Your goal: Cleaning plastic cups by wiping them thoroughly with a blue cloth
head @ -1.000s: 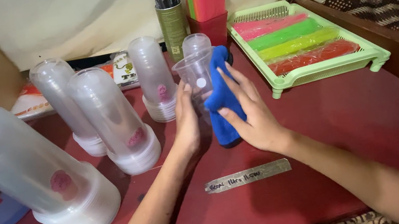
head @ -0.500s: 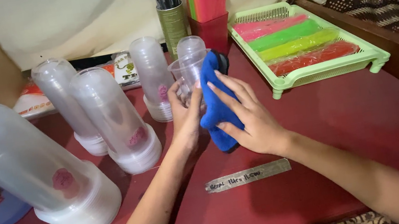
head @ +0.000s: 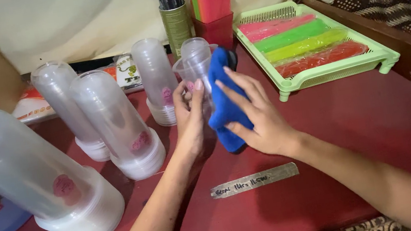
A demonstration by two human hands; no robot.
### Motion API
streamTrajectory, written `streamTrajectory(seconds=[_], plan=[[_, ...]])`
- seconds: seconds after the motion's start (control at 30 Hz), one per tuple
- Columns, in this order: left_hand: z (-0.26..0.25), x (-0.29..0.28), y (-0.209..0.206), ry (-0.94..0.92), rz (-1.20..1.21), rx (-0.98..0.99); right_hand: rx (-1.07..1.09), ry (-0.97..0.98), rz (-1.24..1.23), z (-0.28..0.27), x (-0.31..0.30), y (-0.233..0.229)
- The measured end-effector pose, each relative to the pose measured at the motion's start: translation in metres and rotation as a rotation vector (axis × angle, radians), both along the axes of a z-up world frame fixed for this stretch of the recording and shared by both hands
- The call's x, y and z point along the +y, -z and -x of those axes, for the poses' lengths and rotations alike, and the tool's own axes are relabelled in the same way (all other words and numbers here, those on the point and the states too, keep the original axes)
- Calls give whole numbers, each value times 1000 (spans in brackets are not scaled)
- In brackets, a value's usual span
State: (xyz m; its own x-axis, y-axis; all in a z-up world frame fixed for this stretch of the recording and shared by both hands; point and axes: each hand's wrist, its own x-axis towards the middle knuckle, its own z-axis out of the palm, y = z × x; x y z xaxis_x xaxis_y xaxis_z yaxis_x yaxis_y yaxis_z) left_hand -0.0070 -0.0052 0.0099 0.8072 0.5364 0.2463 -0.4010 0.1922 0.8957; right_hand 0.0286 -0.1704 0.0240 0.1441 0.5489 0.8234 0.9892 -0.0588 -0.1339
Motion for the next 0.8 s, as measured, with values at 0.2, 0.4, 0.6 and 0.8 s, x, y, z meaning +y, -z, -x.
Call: streamTrajectory(seconds=[0.2, 0.4, 0.6, 0.8], plan=[[-21, 19, 28, -41, -7, -74, -107, -99, -52, 10, 0, -9], [-4, 13, 11, -136, -113, -66, -22, -245, 150, 6, -7, -19], [25, 9, -13, -215, -511, -71, 213, -184, 737, 32, -13, -41], [18, 14, -1, -202, -603, -162, 707, 82, 443, 2, -4, -20]])
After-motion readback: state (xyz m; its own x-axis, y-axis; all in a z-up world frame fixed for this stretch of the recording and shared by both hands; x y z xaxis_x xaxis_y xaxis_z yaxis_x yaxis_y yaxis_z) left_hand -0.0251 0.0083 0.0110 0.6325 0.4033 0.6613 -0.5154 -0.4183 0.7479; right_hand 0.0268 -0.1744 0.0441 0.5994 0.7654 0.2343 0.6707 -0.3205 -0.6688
